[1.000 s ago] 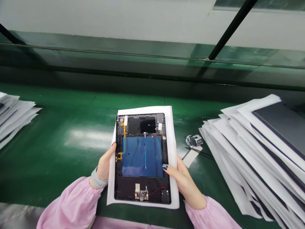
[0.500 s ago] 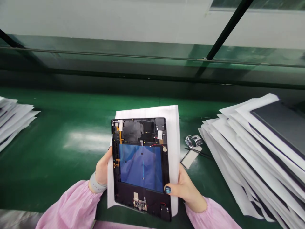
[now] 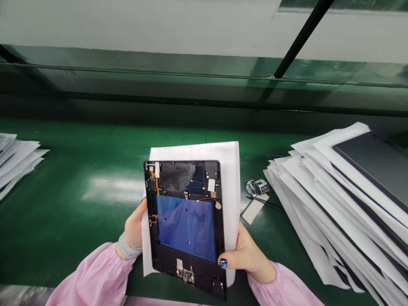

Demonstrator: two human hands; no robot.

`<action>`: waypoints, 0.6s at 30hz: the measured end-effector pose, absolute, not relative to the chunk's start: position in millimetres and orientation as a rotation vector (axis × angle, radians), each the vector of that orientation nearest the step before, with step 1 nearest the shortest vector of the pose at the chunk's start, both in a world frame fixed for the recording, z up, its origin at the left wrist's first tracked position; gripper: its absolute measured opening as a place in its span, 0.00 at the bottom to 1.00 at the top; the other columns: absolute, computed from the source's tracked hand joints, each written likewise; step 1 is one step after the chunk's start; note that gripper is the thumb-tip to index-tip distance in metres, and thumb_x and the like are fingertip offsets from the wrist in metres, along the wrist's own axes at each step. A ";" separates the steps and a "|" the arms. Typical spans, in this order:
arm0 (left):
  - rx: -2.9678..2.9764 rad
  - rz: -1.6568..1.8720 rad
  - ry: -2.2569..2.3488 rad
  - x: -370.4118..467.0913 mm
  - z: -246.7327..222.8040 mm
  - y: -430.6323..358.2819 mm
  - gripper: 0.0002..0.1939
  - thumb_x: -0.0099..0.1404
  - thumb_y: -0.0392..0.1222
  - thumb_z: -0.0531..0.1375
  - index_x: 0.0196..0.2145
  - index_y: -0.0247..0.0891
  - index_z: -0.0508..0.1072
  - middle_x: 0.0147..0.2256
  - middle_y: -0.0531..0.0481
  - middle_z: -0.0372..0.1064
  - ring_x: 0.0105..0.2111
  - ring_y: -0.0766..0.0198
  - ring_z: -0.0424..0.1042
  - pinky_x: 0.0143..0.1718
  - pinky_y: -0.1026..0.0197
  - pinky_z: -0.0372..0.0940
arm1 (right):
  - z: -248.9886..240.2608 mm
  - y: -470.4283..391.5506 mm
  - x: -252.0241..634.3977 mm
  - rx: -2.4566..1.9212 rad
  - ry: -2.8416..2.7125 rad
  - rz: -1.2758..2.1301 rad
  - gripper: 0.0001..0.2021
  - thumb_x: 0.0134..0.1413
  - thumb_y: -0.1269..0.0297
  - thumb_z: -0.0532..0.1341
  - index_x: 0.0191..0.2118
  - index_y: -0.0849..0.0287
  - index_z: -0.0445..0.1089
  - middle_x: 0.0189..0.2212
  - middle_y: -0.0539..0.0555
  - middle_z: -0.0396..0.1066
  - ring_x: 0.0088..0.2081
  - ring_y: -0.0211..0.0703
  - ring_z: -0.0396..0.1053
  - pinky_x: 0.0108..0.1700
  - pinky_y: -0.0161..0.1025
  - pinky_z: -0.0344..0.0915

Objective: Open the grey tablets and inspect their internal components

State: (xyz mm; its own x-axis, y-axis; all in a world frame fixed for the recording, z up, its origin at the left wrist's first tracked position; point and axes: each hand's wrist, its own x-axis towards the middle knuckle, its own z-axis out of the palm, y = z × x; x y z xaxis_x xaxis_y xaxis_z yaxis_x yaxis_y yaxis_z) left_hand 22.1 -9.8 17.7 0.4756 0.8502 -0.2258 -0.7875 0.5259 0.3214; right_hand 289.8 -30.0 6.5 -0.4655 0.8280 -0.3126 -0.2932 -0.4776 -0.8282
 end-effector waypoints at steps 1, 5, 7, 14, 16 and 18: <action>0.182 1.008 0.393 22.0 18.0 -9.6 0.16 0.62 0.51 0.66 0.45 0.42 0.81 0.39 0.54 0.82 0.41 0.52 0.80 0.57 0.55 0.66 | 9.3 -28.8 288.1 -0.944 -0.939 1.997 0.43 0.33 0.52 0.78 0.59 0.49 0.66 0.46 0.58 0.76 0.45 0.60 0.76 0.45 0.50 0.74; 0.174 1.000 0.438 22.0 18.1 -9.4 0.18 0.60 0.53 0.67 0.44 0.43 0.82 0.37 0.52 0.82 0.38 0.51 0.81 0.56 0.53 0.67 | 17.0 -27.4 284.5 -0.968 -0.935 1.990 0.42 0.32 0.51 0.78 0.57 0.51 0.68 0.50 0.59 0.75 0.49 0.63 0.74 0.50 0.53 0.72; 0.171 0.989 0.448 22.2 18.6 -9.2 0.18 0.59 0.53 0.67 0.44 0.43 0.82 0.38 0.52 0.82 0.38 0.51 0.81 0.56 0.52 0.68 | 15.6 -29.0 286.1 -1.005 -0.928 1.987 0.39 0.30 0.51 0.78 0.54 0.52 0.70 0.48 0.60 0.76 0.50 0.65 0.74 0.48 0.53 0.73; 0.170 1.004 0.527 26.2 22.1 -6.5 0.21 0.59 0.57 0.67 0.45 0.42 0.82 0.40 0.50 0.82 0.42 0.49 0.80 0.58 0.49 0.66 | 14.3 -17.4 280.3 -1.356 -0.969 1.701 0.28 0.41 0.47 0.72 0.47 0.57 0.74 0.37 0.57 0.79 0.38 0.55 0.77 0.38 0.44 0.75; 0.196 1.047 0.605 28.4 21.6 -5.7 0.22 0.58 0.57 0.67 0.45 0.42 0.82 0.41 0.50 0.81 0.43 0.50 0.79 0.58 0.51 0.66 | 19.4 -7.8 272.3 -1.413 -1.013 1.630 0.23 0.48 0.48 0.69 0.46 0.57 0.75 0.40 0.57 0.79 0.43 0.55 0.76 0.44 0.44 0.74; 0.227 1.075 0.656 30.4 20.8 -5.4 0.22 0.56 0.57 0.69 0.44 0.41 0.82 0.41 0.50 0.81 0.44 0.51 0.79 0.58 0.52 0.66 | 22.6 -0.7 266.3 -1.434 -1.057 1.595 0.21 0.50 0.50 0.68 0.46 0.57 0.76 0.41 0.56 0.79 0.46 0.56 0.75 0.46 0.43 0.72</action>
State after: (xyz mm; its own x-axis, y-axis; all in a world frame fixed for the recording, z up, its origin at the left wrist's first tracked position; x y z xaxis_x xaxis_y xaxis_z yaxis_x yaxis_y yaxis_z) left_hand 30.4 -5.4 20.8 0.3099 0.8694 -0.3847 -0.7398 0.4747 0.4769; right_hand 266.3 -0.7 22.6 -0.1090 0.9139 -0.3911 0.0039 -0.3930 -0.9195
